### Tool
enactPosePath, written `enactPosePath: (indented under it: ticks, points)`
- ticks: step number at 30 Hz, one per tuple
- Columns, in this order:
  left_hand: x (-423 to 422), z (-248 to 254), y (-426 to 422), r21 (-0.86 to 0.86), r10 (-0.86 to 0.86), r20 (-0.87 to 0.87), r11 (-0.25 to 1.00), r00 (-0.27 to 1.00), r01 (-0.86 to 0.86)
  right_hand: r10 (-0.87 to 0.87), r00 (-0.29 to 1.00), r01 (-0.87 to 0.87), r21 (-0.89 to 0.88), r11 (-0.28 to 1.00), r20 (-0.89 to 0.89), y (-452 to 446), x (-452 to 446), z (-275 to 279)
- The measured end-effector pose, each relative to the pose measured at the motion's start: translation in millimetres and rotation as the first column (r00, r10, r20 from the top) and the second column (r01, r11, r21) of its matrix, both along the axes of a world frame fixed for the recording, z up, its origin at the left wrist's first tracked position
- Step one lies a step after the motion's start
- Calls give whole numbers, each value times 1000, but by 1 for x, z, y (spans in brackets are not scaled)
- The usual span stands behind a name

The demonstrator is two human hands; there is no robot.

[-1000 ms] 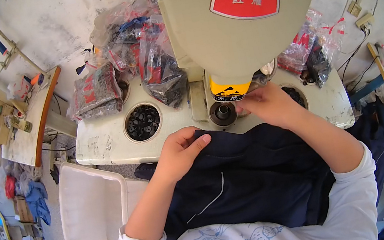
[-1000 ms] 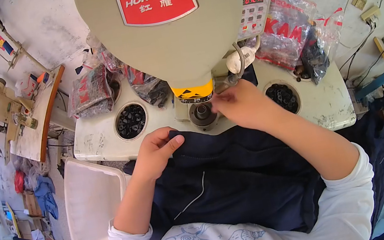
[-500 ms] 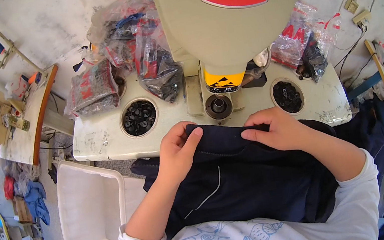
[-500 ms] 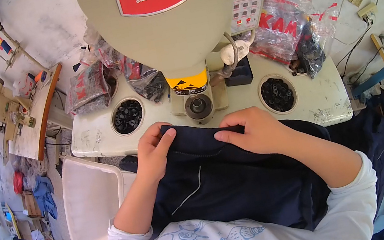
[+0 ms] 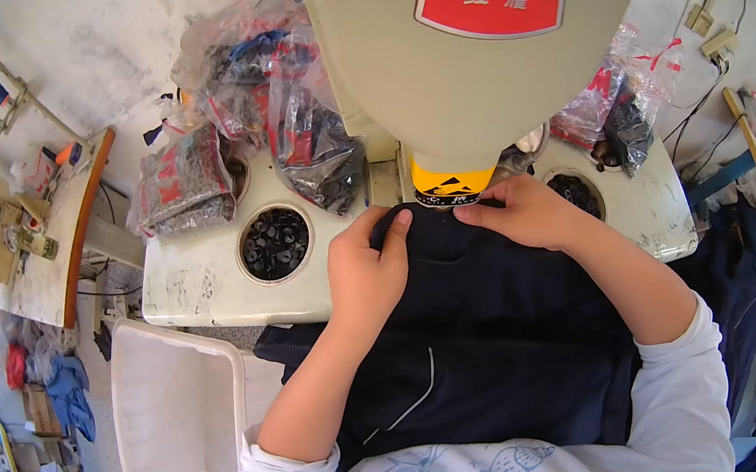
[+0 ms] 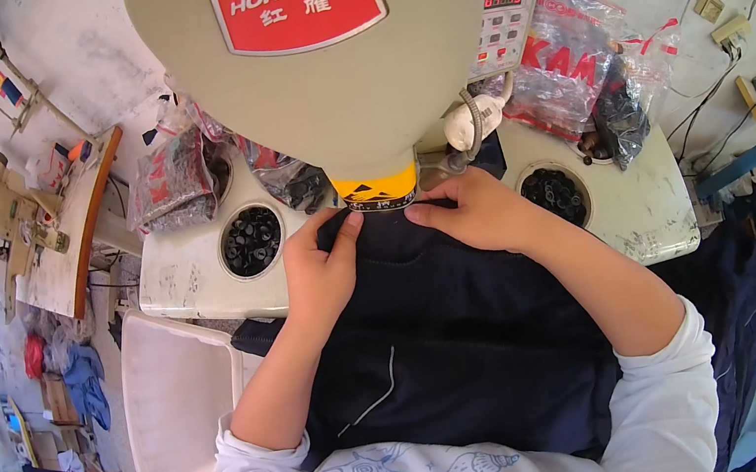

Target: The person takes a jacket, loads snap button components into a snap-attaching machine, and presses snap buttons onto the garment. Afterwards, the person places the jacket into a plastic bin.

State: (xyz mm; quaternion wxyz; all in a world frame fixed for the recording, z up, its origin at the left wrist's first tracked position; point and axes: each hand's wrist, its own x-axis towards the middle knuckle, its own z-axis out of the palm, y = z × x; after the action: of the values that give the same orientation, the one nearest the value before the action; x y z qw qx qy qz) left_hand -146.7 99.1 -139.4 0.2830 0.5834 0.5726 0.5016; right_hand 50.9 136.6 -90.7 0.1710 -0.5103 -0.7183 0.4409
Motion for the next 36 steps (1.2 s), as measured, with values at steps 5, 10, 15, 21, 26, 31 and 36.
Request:
enactPosePath:
  ticks: [5, 10, 15, 21, 26, 31, 36]
  points:
    - [-2, 2, 3, -52, 9, -5, 999, 1000, -9, -19, 999, 16, -66, 998, -39, -1, -6, 15]
    - [-3, -7, 8, -91, 0, 11, 996, 1000, 1, -33, 995, 47, -150, 988, 98, 3, -12, 23]
    - [-6, -18, 8, -66, -14, -48, 998, 999, 10, 9, 991, 2, -84, 996, 131, 9, -4, 2]
    - [-5, -22, 9, -31, -16, -1, 999, 1000, 16, 27, 992, -18, -79, 997, 119, 12, 1, -9]
    - [-4, -17, 8, -97, -31, 16, 995, 999, 33, -8, 983, 33, -131, 991, 185, 9, -5, 4]
    - [-4, -19, 9, -113, -30, 8, 993, 1000, 30, -22, 997, 33, -156, 987, 71, 8, -5, 2]
    - [-6, -11, 11, -130, -55, -11, 990, 998, 53, 13, 993, -2, -88, 996, 120, 6, -6, 5]
